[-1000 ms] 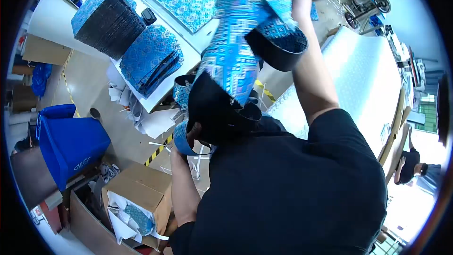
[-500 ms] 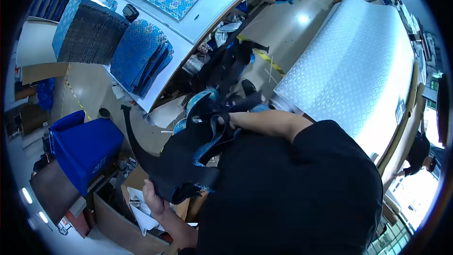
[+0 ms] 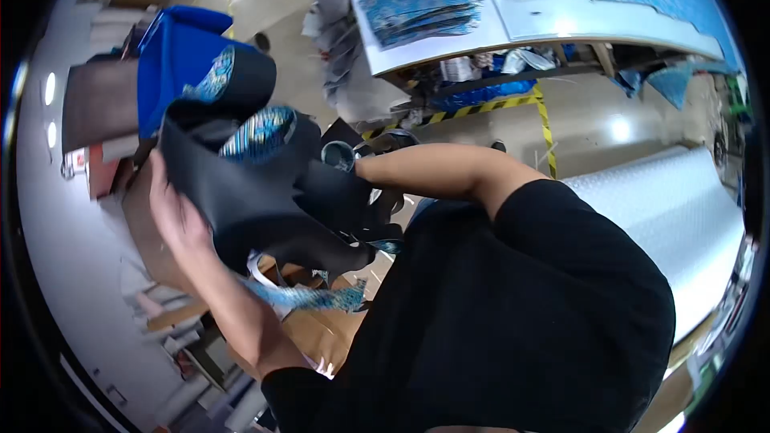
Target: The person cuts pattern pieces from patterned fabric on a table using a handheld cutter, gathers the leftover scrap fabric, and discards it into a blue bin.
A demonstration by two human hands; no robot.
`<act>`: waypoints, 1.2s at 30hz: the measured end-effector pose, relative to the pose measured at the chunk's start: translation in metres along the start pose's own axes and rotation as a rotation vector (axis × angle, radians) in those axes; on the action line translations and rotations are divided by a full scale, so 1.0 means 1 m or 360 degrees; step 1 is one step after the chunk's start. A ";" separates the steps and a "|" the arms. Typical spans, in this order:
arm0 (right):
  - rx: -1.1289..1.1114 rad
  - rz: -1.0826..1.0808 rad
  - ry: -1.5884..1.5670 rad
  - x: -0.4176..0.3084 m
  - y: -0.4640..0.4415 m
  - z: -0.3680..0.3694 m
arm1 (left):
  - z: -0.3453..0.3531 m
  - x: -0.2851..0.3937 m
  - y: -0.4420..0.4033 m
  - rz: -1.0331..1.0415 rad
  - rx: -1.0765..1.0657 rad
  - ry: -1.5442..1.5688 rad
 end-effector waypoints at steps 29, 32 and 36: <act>-0.1675 0.0491 0.0930 0.018 -0.010 0.050 | -0.062 -0.199 0.104 -0.0232 0.0528 0.0719; -0.1541 0.0499 0.0893 0.014 -0.036 0.052 | -0.101 -0.189 0.085 -0.0234 0.0506 0.0771; -0.1304 0.0030 0.0838 -0.002 -0.092 0.082 | -0.170 -0.162 0.046 -0.0220 0.0434 0.0818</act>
Point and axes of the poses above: each hand's wrist, its own y-axis away from the middle knuckle, its own z-axis out of the palm, x = y × z, the point moved 7 cm from there along -y, towards the middle knuckle, and after that the axes turned 6 degrees about y, right-handed, at the moved point
